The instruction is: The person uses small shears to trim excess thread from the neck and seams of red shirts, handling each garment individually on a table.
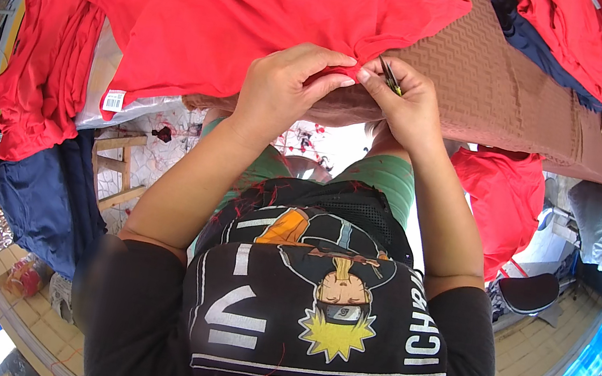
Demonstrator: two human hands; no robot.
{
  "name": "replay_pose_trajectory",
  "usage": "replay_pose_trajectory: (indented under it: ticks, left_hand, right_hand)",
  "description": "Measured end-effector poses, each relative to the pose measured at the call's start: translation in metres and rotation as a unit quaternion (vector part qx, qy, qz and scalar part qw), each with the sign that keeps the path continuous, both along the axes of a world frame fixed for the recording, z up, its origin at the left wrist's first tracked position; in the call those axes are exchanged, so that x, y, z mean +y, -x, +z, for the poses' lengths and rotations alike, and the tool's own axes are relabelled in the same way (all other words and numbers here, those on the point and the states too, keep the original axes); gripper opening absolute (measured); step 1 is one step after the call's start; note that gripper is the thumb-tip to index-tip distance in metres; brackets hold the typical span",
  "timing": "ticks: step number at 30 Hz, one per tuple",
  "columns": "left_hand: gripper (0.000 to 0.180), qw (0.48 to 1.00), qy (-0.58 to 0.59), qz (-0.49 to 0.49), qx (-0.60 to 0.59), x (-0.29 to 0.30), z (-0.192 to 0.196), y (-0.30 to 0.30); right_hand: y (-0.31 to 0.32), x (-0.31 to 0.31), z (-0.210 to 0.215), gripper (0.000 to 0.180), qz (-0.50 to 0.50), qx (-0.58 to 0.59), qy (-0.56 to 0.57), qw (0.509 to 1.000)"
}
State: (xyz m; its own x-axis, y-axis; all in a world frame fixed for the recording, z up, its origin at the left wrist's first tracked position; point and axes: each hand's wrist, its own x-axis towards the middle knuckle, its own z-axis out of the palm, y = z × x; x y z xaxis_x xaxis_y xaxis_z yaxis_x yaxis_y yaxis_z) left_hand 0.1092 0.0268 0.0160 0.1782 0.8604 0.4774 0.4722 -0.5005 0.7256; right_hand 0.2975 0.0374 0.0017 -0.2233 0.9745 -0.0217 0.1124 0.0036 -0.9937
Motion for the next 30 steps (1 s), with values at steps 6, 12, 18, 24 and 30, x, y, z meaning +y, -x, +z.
replay_pose_trajectory:
  ticks: [6, 12, 18, 24, 30]
  left_hand:
    - [0.019, 0.996, 0.086, 0.003, -0.04, 0.0, 0.001, -0.005]
    - [0.013, 0.995, 0.08, 0.0, -0.052, 0.0, -0.001, -0.007]
    - [0.011, 0.989, 0.128, -0.006, -0.068, 0.0, 0.002, -0.009]
    - [0.01, 0.998, 0.059, -0.008, -0.004, 0.002, 0.007, -0.008]
    - [0.01, 0.986, 0.036, -0.089, 0.133, 0.015, 0.014, 0.003]
  right_hand:
    - [0.003, -0.004, 0.009, 0.014, -0.026, -0.081, -0.071, 0.994]
    - [0.002, -0.008, 0.018, 0.016, -0.038, -0.18, -0.155, 0.97]
    - [0.001, -0.011, 0.022, 0.016, -0.041, -0.201, -0.191, 0.96]
    - [0.0, -0.011, 0.026, 0.016, -0.032, -0.208, -0.191, 0.959]
    - [-0.004, -0.008, 0.027, 0.017, 0.01, -0.188, -0.111, 0.976]
